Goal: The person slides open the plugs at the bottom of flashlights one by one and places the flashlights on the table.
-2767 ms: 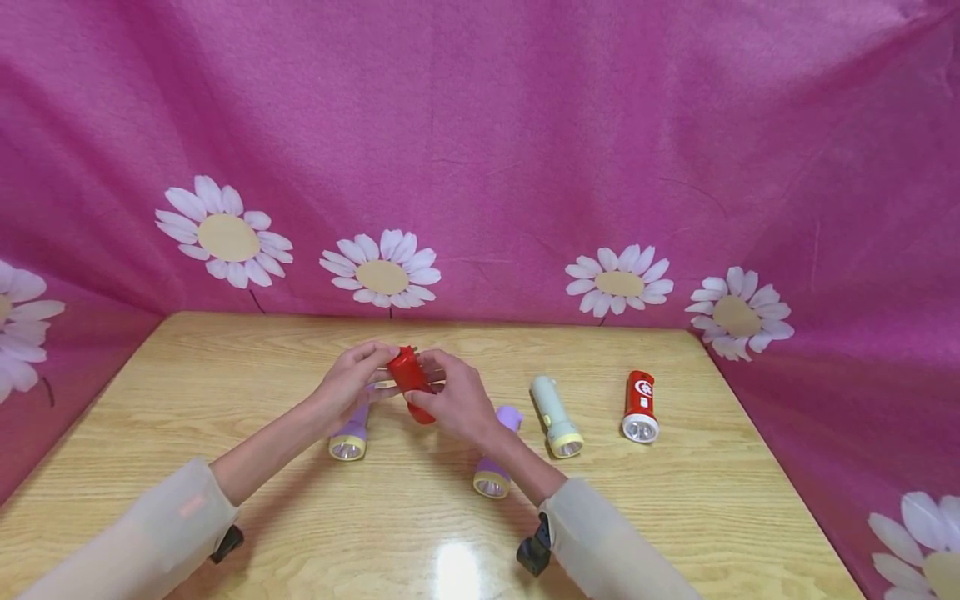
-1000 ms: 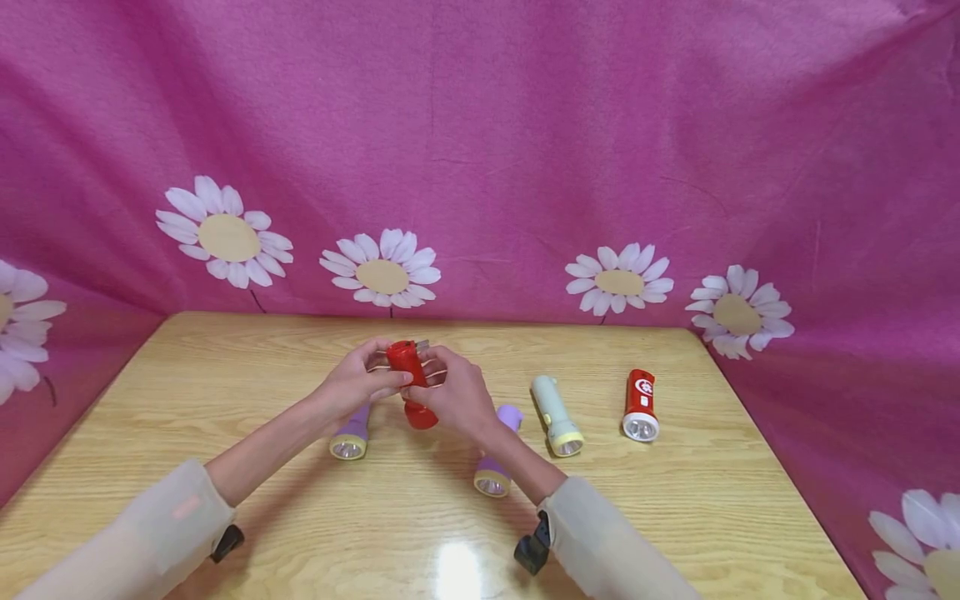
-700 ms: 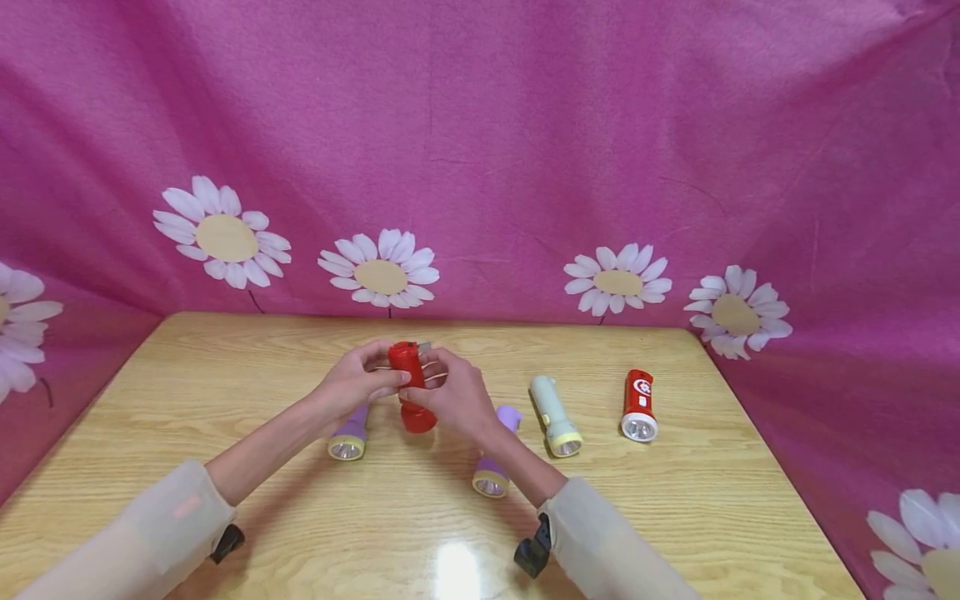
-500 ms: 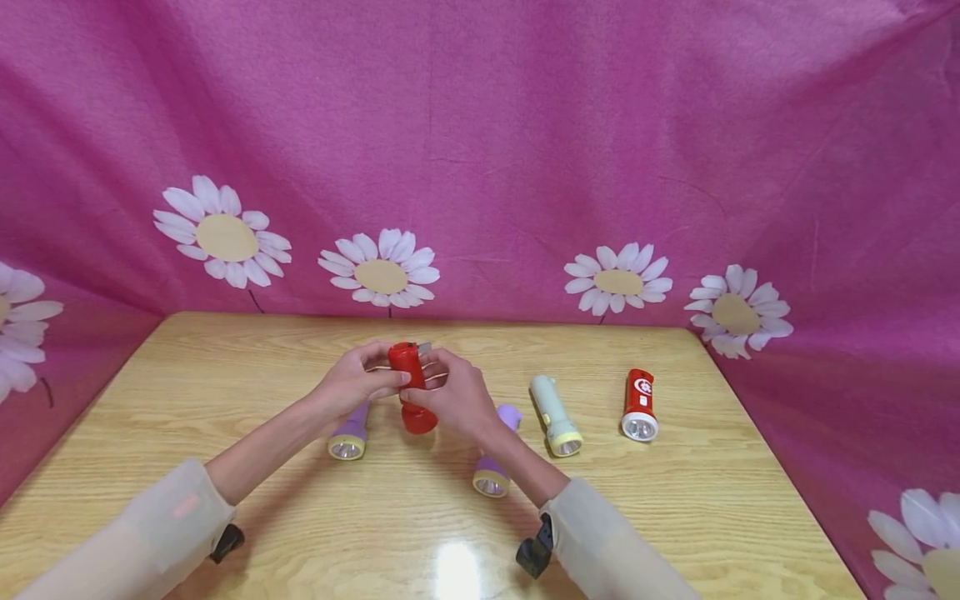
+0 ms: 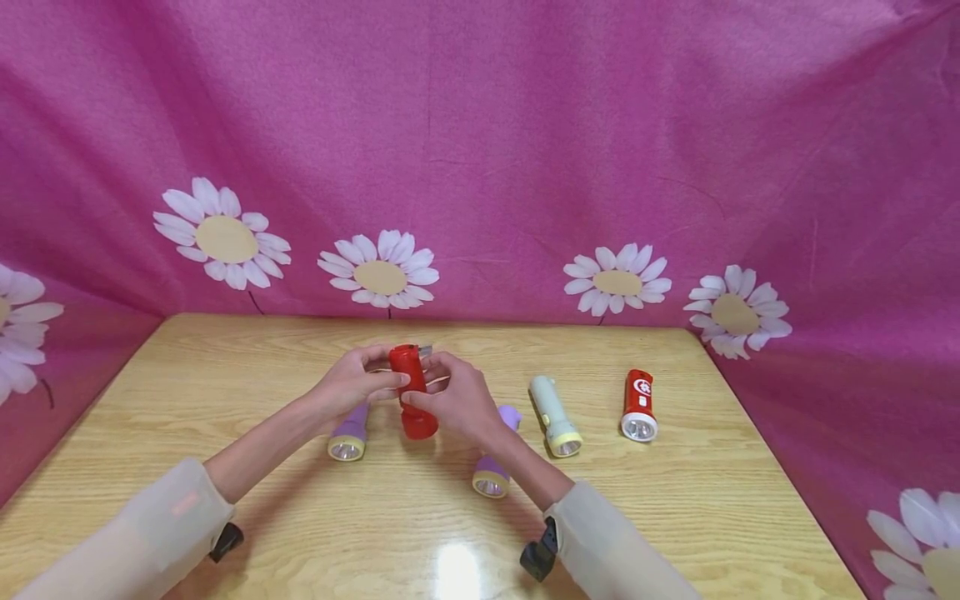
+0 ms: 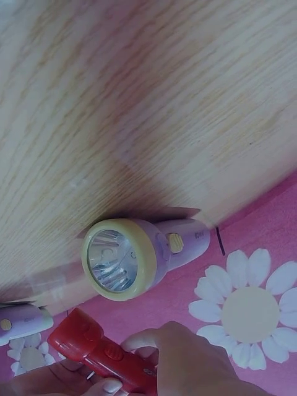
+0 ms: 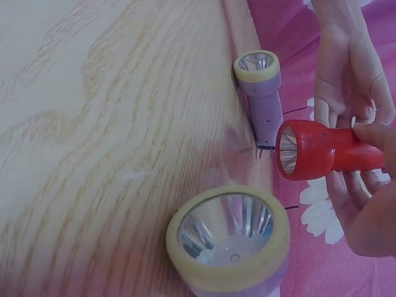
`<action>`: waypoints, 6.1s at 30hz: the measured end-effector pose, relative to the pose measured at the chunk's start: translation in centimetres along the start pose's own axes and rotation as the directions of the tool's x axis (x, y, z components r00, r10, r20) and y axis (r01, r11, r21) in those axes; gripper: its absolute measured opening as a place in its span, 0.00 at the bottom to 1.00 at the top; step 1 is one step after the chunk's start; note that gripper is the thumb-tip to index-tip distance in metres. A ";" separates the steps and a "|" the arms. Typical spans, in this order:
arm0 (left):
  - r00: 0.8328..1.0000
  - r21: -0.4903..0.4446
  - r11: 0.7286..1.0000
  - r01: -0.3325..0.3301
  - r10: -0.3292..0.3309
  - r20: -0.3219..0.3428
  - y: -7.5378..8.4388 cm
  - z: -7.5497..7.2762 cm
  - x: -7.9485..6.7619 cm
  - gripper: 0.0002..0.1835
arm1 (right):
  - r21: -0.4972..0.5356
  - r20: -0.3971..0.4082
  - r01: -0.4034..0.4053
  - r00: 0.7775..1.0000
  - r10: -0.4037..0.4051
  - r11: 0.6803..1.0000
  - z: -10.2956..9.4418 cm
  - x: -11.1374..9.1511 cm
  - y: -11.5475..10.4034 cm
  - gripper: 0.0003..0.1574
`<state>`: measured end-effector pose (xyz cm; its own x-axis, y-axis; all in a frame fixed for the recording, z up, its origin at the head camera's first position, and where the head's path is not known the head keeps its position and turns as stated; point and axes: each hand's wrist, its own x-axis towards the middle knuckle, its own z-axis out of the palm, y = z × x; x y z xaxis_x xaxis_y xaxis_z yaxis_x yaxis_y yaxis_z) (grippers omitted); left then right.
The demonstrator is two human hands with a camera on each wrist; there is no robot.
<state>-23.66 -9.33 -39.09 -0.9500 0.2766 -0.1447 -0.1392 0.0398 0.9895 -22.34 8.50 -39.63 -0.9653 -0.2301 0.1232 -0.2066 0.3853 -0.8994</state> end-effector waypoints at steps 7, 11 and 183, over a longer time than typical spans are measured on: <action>1.000 -0.036 0.999 -0.004 0.004 0.012 -0.1 0.2 0.0 0.24 | 0.000 -0.016 -0.013 1.000 0.013 1.000 -0.1 0.0 0.1 0.22; 1.000 -0.051 0.999 0.002 -0.002 0.008 -0.3 0.4 0.0 0.23 | 0.006 -0.019 -0.030 0.999 0.030 1.000 -0.1 0.0 0.3 0.22; 0.971 0.436 0.871 0.226 -0.168 -0.169 -2.3 1.7 2.3 0.15 | 0.000 0.149 -0.357 0.924 0.353 0.934 2.2 1.7 2.8 0.24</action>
<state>-25.07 -7.13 -41.71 -0.9466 0.0996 -0.3067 -0.2145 0.5157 0.8295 -24.22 7.19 -42.90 -0.9409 -0.2093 -0.2663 0.1520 0.4417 -0.8842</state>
